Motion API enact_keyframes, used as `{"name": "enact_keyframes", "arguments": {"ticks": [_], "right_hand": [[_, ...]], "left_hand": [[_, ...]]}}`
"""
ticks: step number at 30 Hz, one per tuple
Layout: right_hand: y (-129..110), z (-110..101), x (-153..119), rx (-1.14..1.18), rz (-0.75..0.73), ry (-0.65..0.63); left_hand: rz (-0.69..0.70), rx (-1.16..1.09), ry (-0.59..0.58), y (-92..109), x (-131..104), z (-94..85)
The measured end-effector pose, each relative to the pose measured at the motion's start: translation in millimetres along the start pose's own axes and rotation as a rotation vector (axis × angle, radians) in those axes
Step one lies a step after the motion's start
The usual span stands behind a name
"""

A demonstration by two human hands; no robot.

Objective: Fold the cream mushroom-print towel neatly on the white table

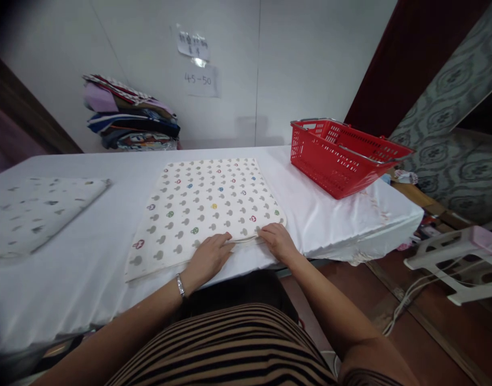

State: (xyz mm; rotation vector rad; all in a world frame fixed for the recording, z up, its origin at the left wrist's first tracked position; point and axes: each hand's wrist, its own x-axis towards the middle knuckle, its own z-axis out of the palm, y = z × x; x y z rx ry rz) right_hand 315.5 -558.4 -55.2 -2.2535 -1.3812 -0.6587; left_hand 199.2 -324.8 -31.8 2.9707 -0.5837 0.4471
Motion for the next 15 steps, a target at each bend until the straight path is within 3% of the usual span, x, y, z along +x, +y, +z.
{"name": "enact_keyframes", "arguments": {"ticks": [7, 15], "right_hand": [[-1.2, 1.4, 2.5, 0.016, 0.000, 0.000], [-2.9, 3.6, 6.1, 0.036, 0.041, -0.051]], "left_hand": [[-0.008, 0.024, -0.002, 1.2, 8.1, 8.2], [-0.116, -0.150, 0.061, -2.2, 10.5, 11.4]]}}
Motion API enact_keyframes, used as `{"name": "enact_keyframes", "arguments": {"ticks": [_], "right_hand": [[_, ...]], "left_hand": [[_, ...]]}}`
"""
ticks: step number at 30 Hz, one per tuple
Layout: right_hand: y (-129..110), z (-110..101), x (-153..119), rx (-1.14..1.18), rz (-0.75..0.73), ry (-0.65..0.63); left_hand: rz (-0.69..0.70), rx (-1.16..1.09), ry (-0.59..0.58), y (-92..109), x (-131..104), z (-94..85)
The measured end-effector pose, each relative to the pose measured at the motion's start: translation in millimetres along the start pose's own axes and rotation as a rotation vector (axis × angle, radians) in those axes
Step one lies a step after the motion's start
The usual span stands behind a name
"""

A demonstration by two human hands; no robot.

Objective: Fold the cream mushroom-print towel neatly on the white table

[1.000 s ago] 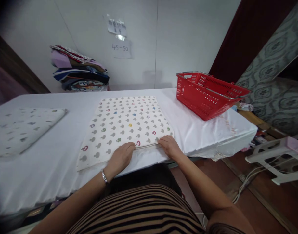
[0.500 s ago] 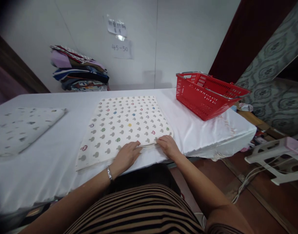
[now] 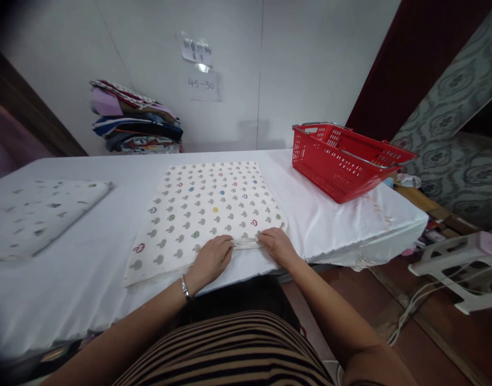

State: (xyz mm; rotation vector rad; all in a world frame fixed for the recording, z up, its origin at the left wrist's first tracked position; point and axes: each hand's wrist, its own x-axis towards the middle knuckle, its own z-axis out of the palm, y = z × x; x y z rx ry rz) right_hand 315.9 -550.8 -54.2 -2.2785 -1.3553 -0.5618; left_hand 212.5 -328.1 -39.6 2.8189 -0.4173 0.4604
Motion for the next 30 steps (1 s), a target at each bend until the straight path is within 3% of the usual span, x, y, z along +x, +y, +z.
{"name": "enact_keyframes", "arguments": {"ticks": [6, 14, 20, 26, 30], "right_hand": [[1.0, -5.5, 2.0, 0.051, -0.001, -0.065], [-0.2, -6.3, 5.5, 0.131, 0.075, -0.006], [-0.1, -7.2, 6.8, 0.116, 0.076, -0.009], [-1.1, -7.1, 9.6, 0.125, 0.065, -0.024], [-1.2, -7.2, 9.0, 0.142, 0.070, -0.056]], "left_hand": [[0.010, -0.016, -0.022, 1.4, 0.7, -3.1], [0.053, 0.062, -0.068, 14.5, 12.2, -0.1], [0.010, 0.003, -0.077, 18.8, 20.5, 1.1], [-0.058, -0.189, -0.012, 14.2, 20.2, 0.5], [-0.006, -0.114, 0.024, 14.5, 19.1, 1.7]]}}
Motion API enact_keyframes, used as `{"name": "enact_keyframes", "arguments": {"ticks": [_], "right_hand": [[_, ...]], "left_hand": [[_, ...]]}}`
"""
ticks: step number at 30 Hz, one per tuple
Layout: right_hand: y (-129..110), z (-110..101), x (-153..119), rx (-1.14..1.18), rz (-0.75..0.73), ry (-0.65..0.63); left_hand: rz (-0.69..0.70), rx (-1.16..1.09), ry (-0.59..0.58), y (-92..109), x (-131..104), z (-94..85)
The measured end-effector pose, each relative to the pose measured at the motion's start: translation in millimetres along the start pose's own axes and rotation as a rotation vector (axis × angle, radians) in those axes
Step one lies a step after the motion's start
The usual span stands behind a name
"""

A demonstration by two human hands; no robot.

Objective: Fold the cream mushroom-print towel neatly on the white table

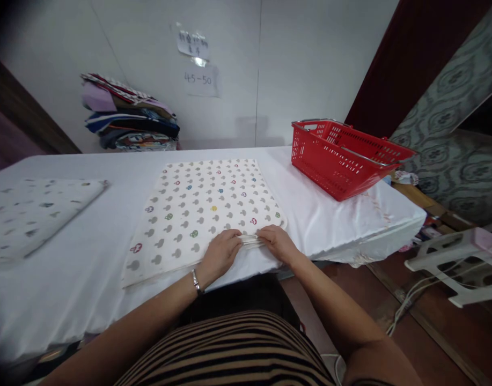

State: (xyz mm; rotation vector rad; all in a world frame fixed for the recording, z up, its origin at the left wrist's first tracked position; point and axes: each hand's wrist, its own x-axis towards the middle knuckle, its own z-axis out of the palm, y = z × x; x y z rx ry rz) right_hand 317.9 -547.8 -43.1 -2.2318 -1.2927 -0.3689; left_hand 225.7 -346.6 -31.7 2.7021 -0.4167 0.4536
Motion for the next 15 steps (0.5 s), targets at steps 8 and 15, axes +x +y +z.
{"name": "enact_keyframes", "arguments": {"ticks": [8, 15], "right_hand": [[-0.7, -0.5, -5.4, 0.026, 0.001, -0.006], [-12.0, -7.4, -14.1, -0.004, -0.075, 0.069]], "left_hand": [[0.151, 0.168, 0.003, 3.3, -2.3, -2.5], [0.056, 0.101, 0.051, 2.4, -1.3, 0.2]]}}
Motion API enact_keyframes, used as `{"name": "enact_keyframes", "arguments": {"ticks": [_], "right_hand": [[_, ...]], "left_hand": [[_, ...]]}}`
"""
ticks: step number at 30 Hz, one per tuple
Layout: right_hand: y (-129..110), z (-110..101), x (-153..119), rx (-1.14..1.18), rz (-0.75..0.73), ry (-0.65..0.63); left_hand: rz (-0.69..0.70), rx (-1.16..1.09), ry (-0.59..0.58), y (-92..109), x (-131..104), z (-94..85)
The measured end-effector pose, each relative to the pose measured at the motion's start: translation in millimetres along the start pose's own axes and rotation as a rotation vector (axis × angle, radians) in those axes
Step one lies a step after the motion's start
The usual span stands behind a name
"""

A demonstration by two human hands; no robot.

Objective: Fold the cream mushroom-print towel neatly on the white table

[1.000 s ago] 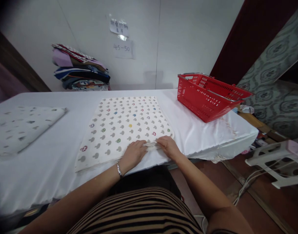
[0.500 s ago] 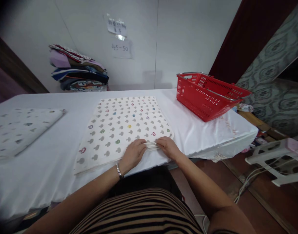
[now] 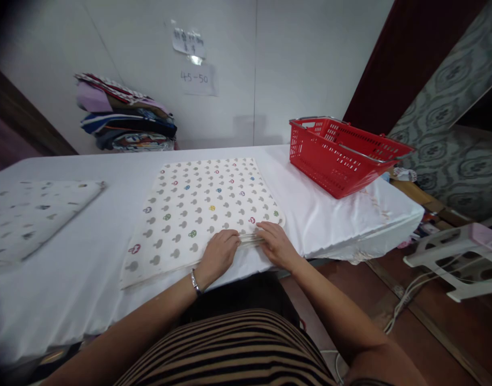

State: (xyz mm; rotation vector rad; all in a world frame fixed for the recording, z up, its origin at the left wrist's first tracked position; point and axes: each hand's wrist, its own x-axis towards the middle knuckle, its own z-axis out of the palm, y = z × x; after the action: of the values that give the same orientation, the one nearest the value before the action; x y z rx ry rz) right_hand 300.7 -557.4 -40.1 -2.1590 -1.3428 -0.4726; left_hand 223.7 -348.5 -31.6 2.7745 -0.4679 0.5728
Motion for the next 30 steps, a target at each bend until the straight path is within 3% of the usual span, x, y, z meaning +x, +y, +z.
{"name": "enact_keyframes", "arguments": {"ticks": [7, 12, 18, 21, 25, 30], "right_hand": [[-4.8, 5.4, -1.1, -0.225, 0.052, -0.005], [0.2, -0.7, -4.6, -0.200, 0.008, 0.032], [1.7, 0.2, -8.8, -0.187, -0.016, 0.001], [1.5, -0.9, -8.1, -0.201, -0.024, -0.009], [1.2, -4.9, -8.1, -0.201, -0.038, -0.009], [2.9, -5.2, -8.1, -0.198, -0.036, -0.033]], "left_hand": [[0.037, 0.020, -0.011, -0.7, -0.5, 1.8], [0.067, 0.053, -0.079, 0.5, -1.8, 0.6], [0.021, 0.048, -0.076, 6.5, 9.1, 3.9], [0.070, 0.084, -0.134, 7.1, 20.6, -0.5], [0.102, 0.182, -0.071, 4.7, 29.5, -7.4], [0.241, 0.238, -0.133, 6.8, 21.1, 5.4]]}}
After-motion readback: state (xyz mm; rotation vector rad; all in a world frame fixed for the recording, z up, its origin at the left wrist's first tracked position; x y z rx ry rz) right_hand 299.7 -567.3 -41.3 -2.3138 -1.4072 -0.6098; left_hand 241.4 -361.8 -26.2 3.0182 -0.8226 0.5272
